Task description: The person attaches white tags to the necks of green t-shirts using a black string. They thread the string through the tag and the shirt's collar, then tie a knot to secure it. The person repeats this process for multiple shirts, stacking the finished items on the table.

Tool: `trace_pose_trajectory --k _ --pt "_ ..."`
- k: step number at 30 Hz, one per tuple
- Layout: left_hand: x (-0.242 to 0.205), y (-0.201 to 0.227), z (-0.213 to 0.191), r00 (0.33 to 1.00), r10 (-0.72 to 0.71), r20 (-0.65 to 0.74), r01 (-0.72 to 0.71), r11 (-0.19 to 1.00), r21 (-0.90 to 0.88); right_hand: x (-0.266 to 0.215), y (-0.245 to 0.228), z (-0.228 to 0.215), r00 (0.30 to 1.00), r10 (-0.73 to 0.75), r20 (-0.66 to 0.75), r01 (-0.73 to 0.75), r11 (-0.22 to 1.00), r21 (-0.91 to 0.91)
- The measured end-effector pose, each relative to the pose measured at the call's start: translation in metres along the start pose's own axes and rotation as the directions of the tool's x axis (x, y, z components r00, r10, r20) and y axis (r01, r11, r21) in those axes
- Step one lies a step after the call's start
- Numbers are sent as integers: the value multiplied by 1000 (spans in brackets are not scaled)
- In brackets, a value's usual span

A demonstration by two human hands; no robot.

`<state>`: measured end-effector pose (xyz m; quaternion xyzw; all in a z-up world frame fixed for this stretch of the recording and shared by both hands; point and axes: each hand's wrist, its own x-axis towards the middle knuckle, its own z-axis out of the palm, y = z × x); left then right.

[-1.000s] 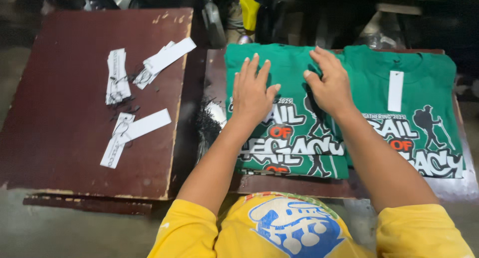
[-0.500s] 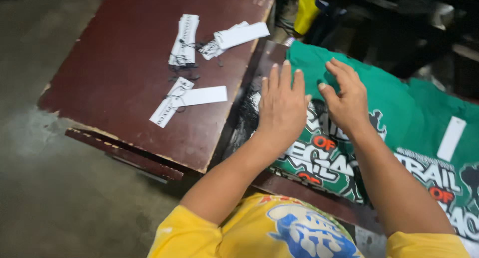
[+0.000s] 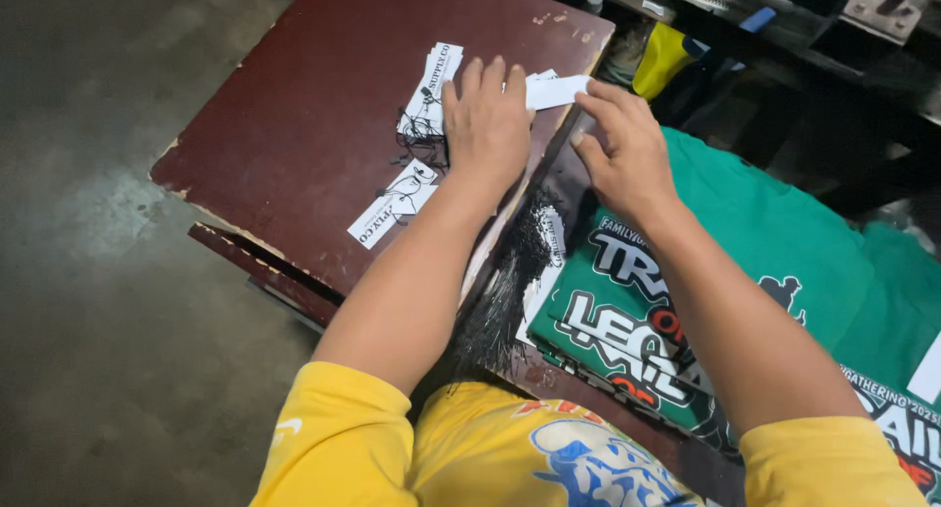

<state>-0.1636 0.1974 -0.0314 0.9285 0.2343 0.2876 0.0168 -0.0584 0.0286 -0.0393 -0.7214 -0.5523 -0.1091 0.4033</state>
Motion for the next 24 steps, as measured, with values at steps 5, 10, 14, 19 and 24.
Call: trace_pose_trajectory --k 5,10,14,19,24 --pt "4 -13 19 995 1 98 5 998 -57 24 26 19 979 -191 76 205 938 -279" --pt "6 -14 19 997 1 79 7 994 -110 36 43 27 981 -127 144 167 936 -311" --pt "10 -12 9 982 -82 168 106 984 -142 46 42 29 974 -225 29 221 914 -340" --pt "21 -21 -29 922 -237 307 320 912 -257 60 30 26 970 -236 -54 211 934 -287" --pt "24 -29 -23 925 -300 235 369 857 -359 68 23 23 971 -209 -117 184 964 -192"
